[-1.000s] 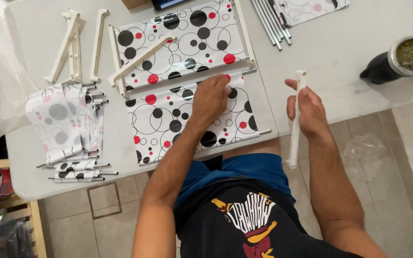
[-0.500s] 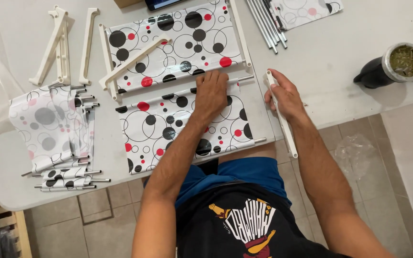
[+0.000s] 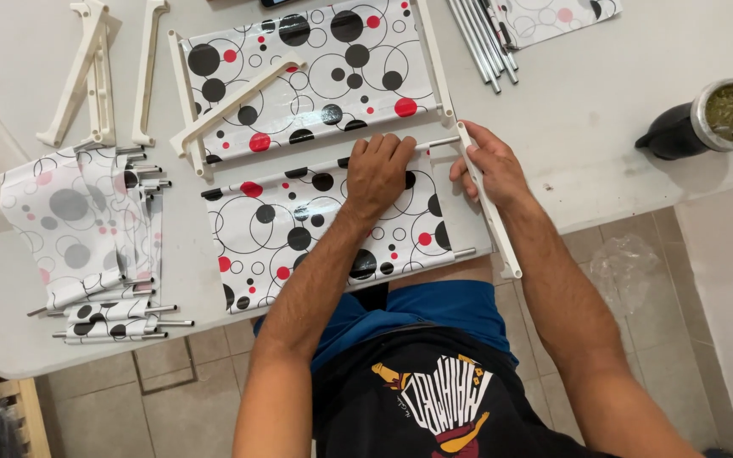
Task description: Assembling a multi-tiered storage rack by inserting metal rods into fabric shelves and connecting them with plastic side frames.
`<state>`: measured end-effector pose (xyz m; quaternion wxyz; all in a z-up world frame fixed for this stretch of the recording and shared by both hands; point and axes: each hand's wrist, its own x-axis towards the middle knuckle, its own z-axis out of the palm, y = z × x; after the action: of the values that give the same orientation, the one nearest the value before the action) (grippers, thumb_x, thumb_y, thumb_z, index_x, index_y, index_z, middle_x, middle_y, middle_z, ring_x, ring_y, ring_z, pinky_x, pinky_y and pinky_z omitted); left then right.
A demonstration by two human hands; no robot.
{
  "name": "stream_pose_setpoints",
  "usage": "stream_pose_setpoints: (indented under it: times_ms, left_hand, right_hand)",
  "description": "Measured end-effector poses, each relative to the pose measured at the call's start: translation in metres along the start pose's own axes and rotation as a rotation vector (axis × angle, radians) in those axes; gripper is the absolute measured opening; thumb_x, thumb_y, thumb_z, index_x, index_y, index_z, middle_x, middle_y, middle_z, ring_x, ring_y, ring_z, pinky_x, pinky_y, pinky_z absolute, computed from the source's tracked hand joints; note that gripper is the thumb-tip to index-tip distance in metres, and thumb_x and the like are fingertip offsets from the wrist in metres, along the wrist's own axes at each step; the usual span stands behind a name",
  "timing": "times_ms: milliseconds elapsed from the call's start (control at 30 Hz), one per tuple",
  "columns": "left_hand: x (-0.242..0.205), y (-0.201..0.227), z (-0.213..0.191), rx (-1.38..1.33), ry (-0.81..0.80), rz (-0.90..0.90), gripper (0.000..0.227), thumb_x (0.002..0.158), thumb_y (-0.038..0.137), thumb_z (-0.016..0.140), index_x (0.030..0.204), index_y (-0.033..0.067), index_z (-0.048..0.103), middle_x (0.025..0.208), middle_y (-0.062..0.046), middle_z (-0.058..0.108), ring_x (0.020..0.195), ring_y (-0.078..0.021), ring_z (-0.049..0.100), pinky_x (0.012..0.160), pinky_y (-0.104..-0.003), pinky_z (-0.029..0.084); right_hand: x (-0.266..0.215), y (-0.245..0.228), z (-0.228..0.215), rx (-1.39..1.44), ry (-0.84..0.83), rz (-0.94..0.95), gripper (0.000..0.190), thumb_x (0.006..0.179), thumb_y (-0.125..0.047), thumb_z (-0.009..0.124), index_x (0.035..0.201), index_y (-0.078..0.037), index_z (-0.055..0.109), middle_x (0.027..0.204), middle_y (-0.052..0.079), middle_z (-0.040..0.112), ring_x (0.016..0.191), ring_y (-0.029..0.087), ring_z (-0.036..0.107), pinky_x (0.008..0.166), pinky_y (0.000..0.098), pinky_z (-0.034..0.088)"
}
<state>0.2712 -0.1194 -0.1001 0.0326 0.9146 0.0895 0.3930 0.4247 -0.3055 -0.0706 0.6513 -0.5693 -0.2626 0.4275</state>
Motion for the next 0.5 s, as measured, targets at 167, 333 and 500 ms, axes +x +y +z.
stream_pose_setpoints:
  times_ms: [167,333,500]
  left_hand:
    - [0.002,0.000,-0.001,0.003,0.015,0.002,0.016,0.107,0.023,0.045,0.098,0.0201,0.058,0.077,0.002,0.045,0.070,-0.0182,0.051,0.066,-0.033,0.037]
    - [0.004,0.001,-0.004,-0.033,0.027,0.015,0.014,0.105,0.018,0.048,0.096,0.0204,0.059,0.075,0.003,0.046,0.068,-0.0179,0.050,0.066,-0.032,0.039]
    - [-0.003,-0.001,0.005,-0.054,0.032,0.024,0.013,0.103,0.015,0.049,0.096,0.0198,0.059,0.074,0.002,0.046,0.067,-0.0184,0.051,0.065,-0.033,0.039]
  right_hand:
    - [0.001,-0.005,0.004,0.027,-0.005,-0.001,0.053,0.105,-0.013,0.039,0.157,-0.005,0.038,0.077,0.026,0.067,0.038,0.020,0.055,0.032,0.0286,0.045]
    - [-0.006,-0.011,0.013,-0.071,0.028,-0.037,0.051,0.104,-0.013,0.040,0.153,0.001,0.036,0.074,0.026,0.065,0.038,0.021,0.053,0.033,0.0300,0.043]
    - [-0.010,-0.026,0.028,-0.243,0.052,-0.047,0.050,0.102,-0.009,0.037,0.151,0.005,0.035,0.073,0.025,0.066,0.039,0.020,0.053,0.035,0.0300,0.042]
